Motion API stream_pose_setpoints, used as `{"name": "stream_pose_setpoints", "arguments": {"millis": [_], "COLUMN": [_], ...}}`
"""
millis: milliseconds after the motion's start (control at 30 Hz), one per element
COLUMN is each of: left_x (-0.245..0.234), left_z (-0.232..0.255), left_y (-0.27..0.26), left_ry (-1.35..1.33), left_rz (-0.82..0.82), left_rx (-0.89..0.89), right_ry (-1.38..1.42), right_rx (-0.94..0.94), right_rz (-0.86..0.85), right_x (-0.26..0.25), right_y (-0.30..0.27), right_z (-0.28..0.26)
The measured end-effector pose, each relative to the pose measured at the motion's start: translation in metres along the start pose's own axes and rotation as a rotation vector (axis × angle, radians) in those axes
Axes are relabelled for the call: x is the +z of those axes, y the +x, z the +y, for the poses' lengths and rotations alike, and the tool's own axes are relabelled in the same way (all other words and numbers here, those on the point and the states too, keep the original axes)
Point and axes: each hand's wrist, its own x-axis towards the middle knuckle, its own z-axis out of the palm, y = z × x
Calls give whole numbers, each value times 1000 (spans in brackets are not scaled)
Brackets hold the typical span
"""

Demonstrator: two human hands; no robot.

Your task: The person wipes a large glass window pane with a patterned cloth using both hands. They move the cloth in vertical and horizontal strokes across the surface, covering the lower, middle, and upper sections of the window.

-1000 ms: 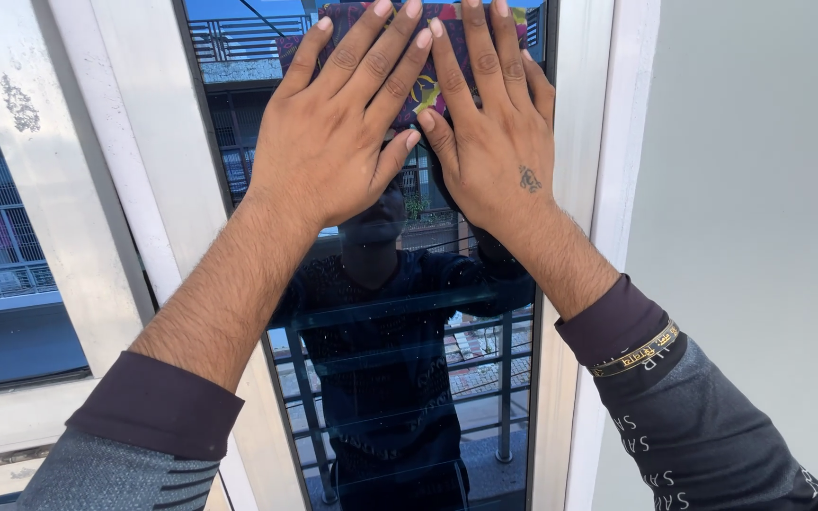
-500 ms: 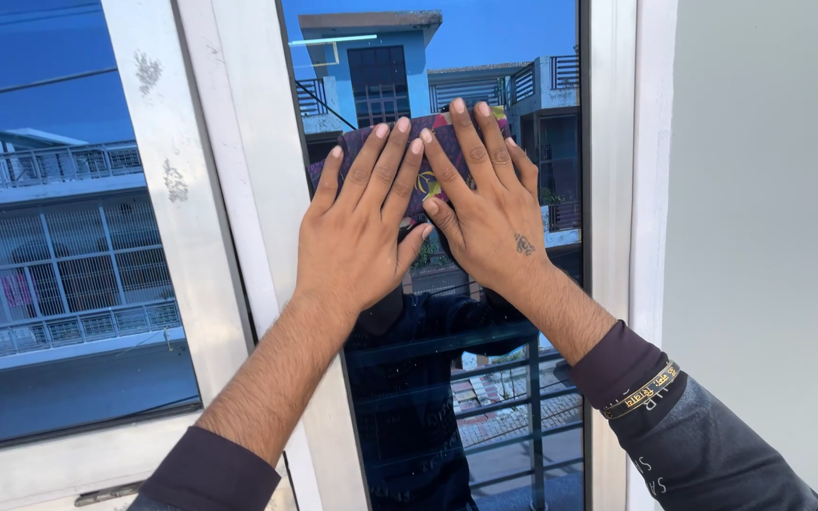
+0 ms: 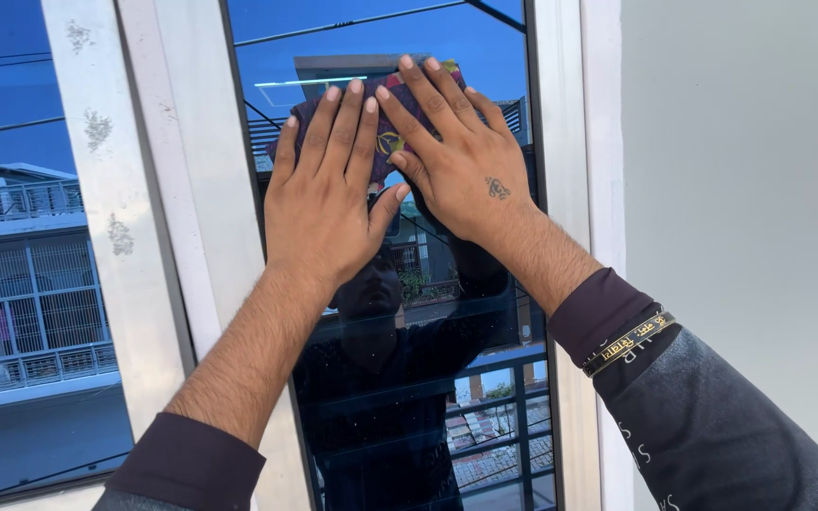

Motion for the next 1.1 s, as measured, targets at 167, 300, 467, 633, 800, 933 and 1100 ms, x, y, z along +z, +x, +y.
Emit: {"name": "stream_pose_setpoints", "arguments": {"millis": [167, 300, 467, 633, 800, 933, 1100], "left_x": [8, 12, 17, 36, 42, 46, 42], "left_z": [6, 13, 11, 9, 6, 14, 10], "left_y": [49, 87, 114, 143, 164, 143, 132], "left_ry": [28, 83, 103, 146, 38, -86, -66], "left_rz": [0, -4, 19, 129, 289, 303, 313], "left_rx": [92, 118, 135, 105, 121, 74, 146], "right_ry": [-41, -98, -20, 1, 58, 39, -3], "right_rx": [76, 172, 137, 117, 158, 92, -2], "right_rz": [113, 126, 175, 226, 205, 253, 334], "right_x": [6, 13, 21, 33, 33, 34, 35], "right_y": [5, 15, 31, 55, 82, 64, 52], "right_z": [32, 48, 75, 100, 105, 101, 103]}}
